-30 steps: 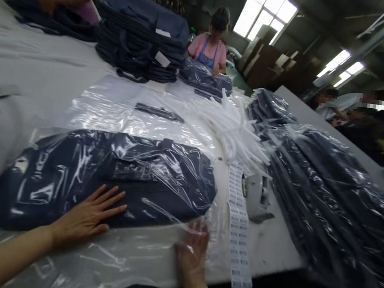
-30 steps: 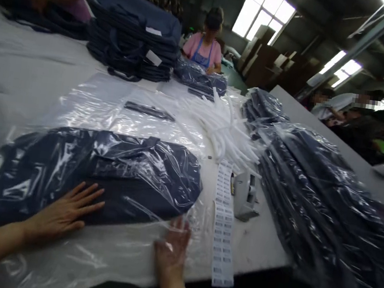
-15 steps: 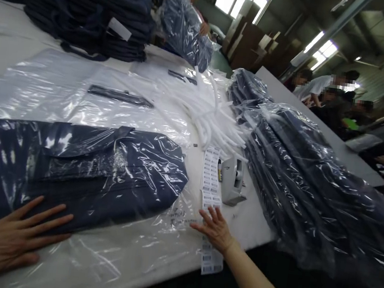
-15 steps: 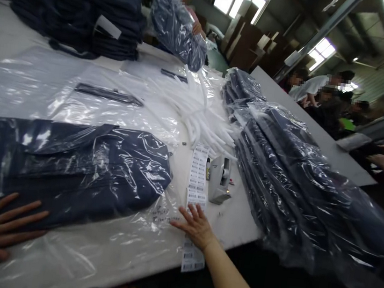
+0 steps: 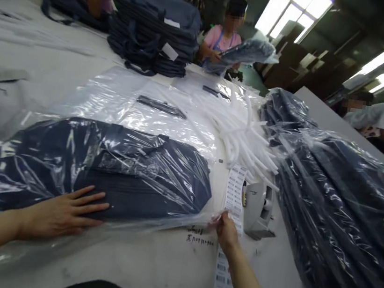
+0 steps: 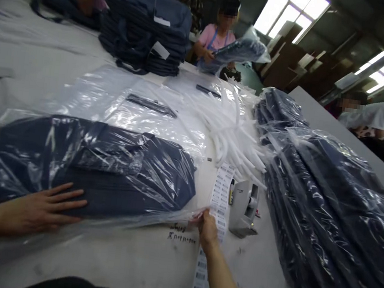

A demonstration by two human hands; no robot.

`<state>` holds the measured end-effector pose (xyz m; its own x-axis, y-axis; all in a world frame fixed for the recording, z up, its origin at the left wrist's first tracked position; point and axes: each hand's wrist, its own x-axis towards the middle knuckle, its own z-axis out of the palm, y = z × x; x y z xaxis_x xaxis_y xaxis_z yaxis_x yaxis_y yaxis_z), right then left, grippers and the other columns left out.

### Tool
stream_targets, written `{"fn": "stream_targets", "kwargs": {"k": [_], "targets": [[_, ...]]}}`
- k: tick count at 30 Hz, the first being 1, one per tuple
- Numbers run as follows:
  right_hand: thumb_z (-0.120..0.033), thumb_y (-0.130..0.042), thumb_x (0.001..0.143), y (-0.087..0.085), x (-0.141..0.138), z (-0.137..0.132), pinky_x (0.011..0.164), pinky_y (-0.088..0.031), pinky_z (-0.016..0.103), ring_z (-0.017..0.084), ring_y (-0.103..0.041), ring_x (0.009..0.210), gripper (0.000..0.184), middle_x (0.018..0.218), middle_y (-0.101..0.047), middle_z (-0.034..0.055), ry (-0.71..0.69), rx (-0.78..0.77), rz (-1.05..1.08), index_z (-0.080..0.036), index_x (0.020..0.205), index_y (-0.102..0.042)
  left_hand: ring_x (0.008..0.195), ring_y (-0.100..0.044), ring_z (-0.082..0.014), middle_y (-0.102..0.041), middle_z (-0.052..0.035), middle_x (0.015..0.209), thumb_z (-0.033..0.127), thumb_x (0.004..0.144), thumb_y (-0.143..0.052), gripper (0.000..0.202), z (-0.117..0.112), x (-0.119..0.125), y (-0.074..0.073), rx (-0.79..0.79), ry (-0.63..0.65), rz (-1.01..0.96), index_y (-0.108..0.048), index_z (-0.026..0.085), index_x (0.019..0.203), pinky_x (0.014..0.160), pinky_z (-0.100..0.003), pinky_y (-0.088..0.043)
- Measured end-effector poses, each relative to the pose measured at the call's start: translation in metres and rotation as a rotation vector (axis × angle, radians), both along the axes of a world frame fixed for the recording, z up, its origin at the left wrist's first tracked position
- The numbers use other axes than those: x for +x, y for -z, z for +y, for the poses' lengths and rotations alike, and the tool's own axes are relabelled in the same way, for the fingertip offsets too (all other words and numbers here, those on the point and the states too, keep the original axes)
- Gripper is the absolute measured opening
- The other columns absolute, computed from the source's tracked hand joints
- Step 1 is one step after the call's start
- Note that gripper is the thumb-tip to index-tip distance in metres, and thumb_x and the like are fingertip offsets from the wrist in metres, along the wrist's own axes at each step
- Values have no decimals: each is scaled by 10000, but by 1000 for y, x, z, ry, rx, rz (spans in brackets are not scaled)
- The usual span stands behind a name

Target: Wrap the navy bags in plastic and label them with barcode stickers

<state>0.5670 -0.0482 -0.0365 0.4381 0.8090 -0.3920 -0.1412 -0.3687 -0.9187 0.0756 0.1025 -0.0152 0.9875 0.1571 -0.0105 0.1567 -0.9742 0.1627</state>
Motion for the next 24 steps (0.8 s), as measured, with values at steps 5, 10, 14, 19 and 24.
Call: {"fn": "stream_targets", "kwargs": {"k": [5,10,14,19,24], "targets": [[-620,-592,736,-3,-6,9,494,-529,292,160,-582,450,457,473,-566,-5,224,-76,121,-205,575,-489,1345,-372,-119,-448,69,1413,188,969,-273,464,-6,-81,-50,-79,-198,-122,-434,363,1368,1167,-325,-185],[-445,-549,838,-11,-7,17,460,-519,250,131,-524,390,371,420,-477,-43,345,-169,172,-216,576,-420,1317,-402,-125,-512,121,1353,121,973,-213,507,-41,-205,-71,-8,-621,-69,-604,365,1187,1176,-397,-118],[-347,-533,853,-10,-8,19,424,-508,242,125,-487,381,257,477,-490,-44,444,-186,175,-220,641,-462,1319,-407,-123,-525,123,1339,46,942,-205,610,-78,-248,-36,83,-613,-66,-594,457,1171,1171,-405,-125],[-266,-529,810,-13,-14,20,468,-516,241,131,-528,480,94,603,-548,-32,505,-110,162,-225,726,-525,1308,-437,-196,-551,58,1330,301,970,-342,369,-96,-237,-2,-160,-641,-123,-596,410,1214,1150,-416,-240],[-317,-540,723,-18,-16,10,636,-550,347,213,-638,700,157,785,-642,75,402,-77,-13,-193,775,-621,1204,-536,-261,-660,-40,1175,384,956,-387,343,-80,-209,-20,-390,-1188,-685,-673,204,1021,1109,-446,-342]]}}
